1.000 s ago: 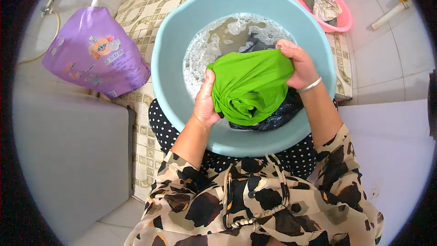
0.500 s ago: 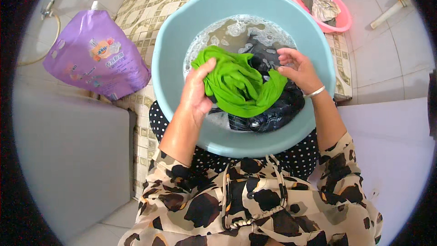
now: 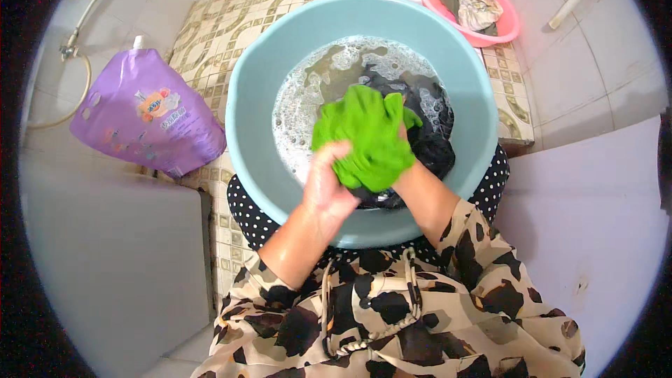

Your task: Washing various clothing items by hand in a basin with water and detergent.

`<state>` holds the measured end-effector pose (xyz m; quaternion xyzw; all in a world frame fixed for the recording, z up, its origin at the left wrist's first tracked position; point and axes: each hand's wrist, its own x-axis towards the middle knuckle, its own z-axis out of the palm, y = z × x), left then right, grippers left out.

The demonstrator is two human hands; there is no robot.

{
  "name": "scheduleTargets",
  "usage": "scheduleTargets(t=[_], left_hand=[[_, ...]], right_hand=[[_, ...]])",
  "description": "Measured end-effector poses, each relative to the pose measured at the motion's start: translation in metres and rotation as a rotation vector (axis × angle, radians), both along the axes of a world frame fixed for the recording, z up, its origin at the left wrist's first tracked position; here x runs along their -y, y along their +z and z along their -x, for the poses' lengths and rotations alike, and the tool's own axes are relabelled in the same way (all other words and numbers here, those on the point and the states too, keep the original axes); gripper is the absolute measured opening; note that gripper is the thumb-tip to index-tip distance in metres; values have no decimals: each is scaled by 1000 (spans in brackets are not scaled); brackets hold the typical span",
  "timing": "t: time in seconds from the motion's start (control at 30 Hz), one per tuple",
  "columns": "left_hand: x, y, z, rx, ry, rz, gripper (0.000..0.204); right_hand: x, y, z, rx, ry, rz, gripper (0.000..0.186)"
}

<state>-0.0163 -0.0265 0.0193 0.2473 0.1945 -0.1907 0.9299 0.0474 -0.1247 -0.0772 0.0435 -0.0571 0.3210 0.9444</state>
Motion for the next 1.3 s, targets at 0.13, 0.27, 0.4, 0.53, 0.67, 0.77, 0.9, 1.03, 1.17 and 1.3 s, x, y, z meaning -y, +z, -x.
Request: scheduleTargets(t=[0.13,0.27,0.4,0.53,0.67,0.77,0.9,1.03,1.17,1.3], left_hand=[[-10,-29,20,-56,-33,-1,55],[-16,-35,21,169,-48,-198,71],[-12,-25,20,379,8,-228,92],[6,-21,8,351,-24,-504,81],[1,-22,4,150,-265,-481,52],[0,-45,-6,319,-341,-867,53],[-4,-91,-16,613,-517,-1519,54],[5,-90,-20,468,-833,-1448,57],[-18,-44,-22,465,-757,-1228,54],[-52,-17,-29,64,-220,-14,61]], right_hand=[[17,-8,-12,-6,-21,162,69],[35,3,-17,206,50,431,51],[22,29,-17,227,85,718,31],[7,44,-30,532,-146,1203,17],[10,47,-33,996,-104,1573,13],[11,20,-46,1575,-194,1736,13],[-11,19,-48,2454,-14,2000,21],[-11,-2,-57,2134,230,2151,27],[5,-12,-84,1382,386,2212,34],[25,14,-90,1610,24,1809,31]])
